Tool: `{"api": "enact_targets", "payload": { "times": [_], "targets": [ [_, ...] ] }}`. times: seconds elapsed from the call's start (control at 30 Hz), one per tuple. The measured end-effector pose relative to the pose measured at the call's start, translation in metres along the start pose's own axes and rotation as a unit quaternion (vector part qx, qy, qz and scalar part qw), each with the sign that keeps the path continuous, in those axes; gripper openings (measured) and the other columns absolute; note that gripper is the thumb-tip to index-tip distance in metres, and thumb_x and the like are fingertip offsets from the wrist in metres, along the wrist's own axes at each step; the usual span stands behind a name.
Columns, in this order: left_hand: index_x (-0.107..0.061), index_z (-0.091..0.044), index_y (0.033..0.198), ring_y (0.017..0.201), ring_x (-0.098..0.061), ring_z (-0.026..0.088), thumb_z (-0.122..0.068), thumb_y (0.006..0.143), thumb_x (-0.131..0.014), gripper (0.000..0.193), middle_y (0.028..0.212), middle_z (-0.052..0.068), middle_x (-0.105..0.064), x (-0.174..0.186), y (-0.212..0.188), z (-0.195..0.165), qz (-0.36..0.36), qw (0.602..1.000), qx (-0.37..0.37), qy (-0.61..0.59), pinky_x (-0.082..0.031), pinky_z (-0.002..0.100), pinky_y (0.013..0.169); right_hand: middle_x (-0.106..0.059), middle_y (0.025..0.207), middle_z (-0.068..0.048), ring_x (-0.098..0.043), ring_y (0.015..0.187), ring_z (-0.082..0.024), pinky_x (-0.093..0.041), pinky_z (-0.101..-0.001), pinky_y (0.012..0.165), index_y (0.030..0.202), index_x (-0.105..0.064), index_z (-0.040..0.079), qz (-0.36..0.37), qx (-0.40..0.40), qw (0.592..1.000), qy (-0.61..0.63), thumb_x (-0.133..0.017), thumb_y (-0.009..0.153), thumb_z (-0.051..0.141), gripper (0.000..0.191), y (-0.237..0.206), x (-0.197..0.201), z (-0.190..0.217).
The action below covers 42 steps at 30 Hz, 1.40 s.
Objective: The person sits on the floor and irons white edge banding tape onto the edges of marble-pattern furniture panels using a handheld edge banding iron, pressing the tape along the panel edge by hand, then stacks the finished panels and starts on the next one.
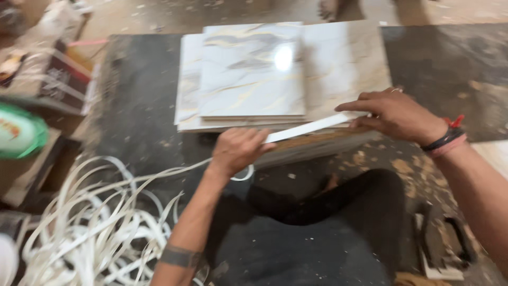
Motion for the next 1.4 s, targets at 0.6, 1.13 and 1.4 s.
{"api": "enact_targets", "payload": {
  "times": [0.6, 1.13, 1.4],
  "targets": [
    [-0.063, -0.013, 0.089, 0.065, -0.058, 0.020, -0.039, 0.093, -0.074, 0.028, 0.071, 0.001, -0.055, -0.004, -0.003, -0.006, 0.036, 0.997, -0.064, 0.018, -0.045, 0.036, 0.061, -0.062, 0.103, -0.003, -0.056, 0.103, -0.026, -0.044, -0.0424, 0.092, 0.121, -0.073, 0.027, -0.207, 0.026, 0.974, -0.084, -0.066, 0.093, 0.035, 0.030, -0.078, -0.028, -0.031],
    [-0.064, -0.009, 0.121, 0.088, -0.060, 0.023, -0.032, 0.092, -0.070, 0.037, 0.102, 0.006, -0.066, -0.016, 0.020, 0.025, 0.087, 0.995, -0.037, 0.033, -0.046, 0.040, 0.077, -0.062, 0.103, -0.004, -0.056, 0.104, -0.025, -0.041, -0.0423, 0.097, 0.121, -0.076, 0.022, -0.286, -0.011, 0.958, -0.019, -0.074, 0.092, 0.028, 0.030, -0.085, -0.018, -0.056],
    [-0.062, -0.008, 0.117, 0.113, -0.063, 0.033, -0.014, 0.094, -0.068, 0.024, 0.122, 0.016, -0.065, -0.061, 0.101, -0.094, 0.017, 0.987, -0.048, -0.151, -0.052, 0.046, 0.096, -0.064, 0.104, -0.003, -0.057, 0.104, -0.025, -0.039, -0.0419, 0.098, 0.123, -0.076, 0.023, -0.277, -0.028, 0.960, -0.006, -0.073, 0.094, 0.027, 0.030, -0.080, -0.014, -0.053]
  ]
}}
Point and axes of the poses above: each hand's wrist, its own y-axis towards the middle knuckle, its own x-axis out of the back of the hand, z = x × y, the point moved 10 cm from there along y, towards the middle knuckle
